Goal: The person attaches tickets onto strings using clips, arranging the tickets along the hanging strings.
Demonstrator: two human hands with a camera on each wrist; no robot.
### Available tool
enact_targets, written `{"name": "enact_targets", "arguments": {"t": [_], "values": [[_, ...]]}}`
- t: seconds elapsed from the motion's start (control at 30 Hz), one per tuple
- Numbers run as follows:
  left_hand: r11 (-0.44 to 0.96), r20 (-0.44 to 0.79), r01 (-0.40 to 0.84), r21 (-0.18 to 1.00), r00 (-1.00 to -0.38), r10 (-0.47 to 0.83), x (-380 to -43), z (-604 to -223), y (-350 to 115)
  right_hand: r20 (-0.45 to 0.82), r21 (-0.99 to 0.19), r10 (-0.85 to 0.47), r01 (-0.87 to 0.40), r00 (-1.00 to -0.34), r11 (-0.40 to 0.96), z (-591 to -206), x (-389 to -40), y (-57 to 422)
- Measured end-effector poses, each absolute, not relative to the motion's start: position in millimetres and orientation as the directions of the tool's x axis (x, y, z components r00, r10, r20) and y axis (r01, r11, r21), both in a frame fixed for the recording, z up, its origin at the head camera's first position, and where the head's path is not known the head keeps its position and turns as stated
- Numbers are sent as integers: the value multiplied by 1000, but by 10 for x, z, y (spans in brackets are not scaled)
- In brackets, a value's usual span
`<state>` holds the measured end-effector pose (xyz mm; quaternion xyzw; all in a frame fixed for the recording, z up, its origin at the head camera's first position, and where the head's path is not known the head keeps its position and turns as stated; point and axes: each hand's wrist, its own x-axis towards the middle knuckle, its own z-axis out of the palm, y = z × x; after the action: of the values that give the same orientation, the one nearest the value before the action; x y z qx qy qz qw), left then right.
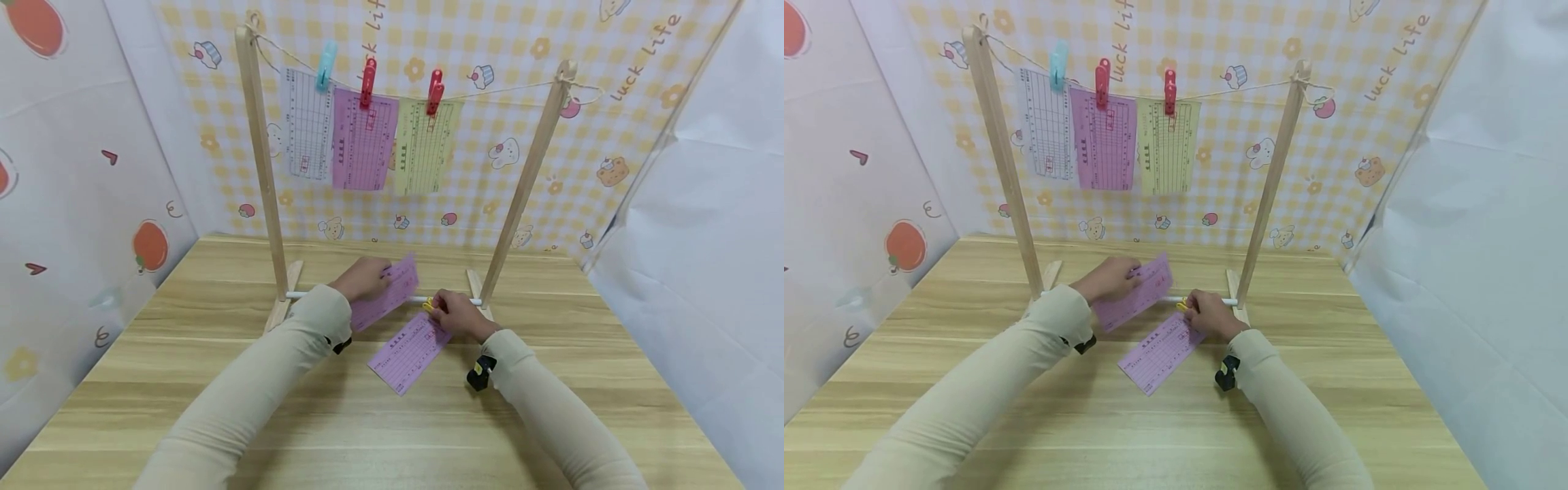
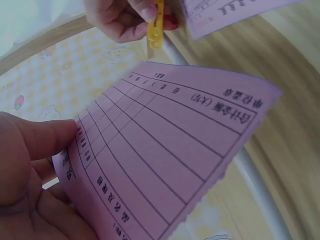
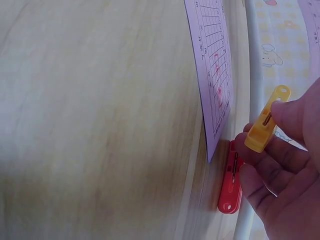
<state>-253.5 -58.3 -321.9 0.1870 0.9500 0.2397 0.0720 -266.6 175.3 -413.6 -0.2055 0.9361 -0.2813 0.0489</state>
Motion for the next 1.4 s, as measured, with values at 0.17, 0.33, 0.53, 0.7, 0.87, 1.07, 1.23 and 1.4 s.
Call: {"name": "enact_targets", "arguments": {"t": [0.17, 0.33, 0.53, 0.7, 0.87, 1.07, 1.23, 1.4], "values": [[820, -30, 343, 459, -916, 400, -2540, -3153, -536, 44, -541, -437, -389, -898, 746, -4138, -2666, 1772], [814, -23, 363, 453, -908, 418, -2542, -3090, -479, 43, -545, -451, -400, -891, 737, -4123, -2659, 1781], [801, -14, 378, 464, -901, 433, -2499, -3017, -400, 50, -535, -463, -415, -885, 736, -4148, -2636, 1790], [801, 6, 394, 451, -899, 439, -2489, -2958, -324, 38, -540, -460, -405, -887, 738, -4158, -2624, 1794], [796, 42, 419, 437, -893, 448, -2504, -2827, -259, 29, -563, -427, -368, -904, 740, -4101, -2656, 1819], [779, 62, 413, 471, -897, 438, -2514, -2722, -224, 66, -578, -441, -394, -895, 715, -4049, -2684, 1851], [766, 102, 421, 486, -897, 429, -2525, -2631, -196, 150, -537, -467, -469, -871, 701, -3992, -2698, 1872], [759, 139, 433, 486, -896, 423, -2540, -2523, -167, 187, -502, -478, -502, -858, 705, -3903, -2696, 1877]]}}
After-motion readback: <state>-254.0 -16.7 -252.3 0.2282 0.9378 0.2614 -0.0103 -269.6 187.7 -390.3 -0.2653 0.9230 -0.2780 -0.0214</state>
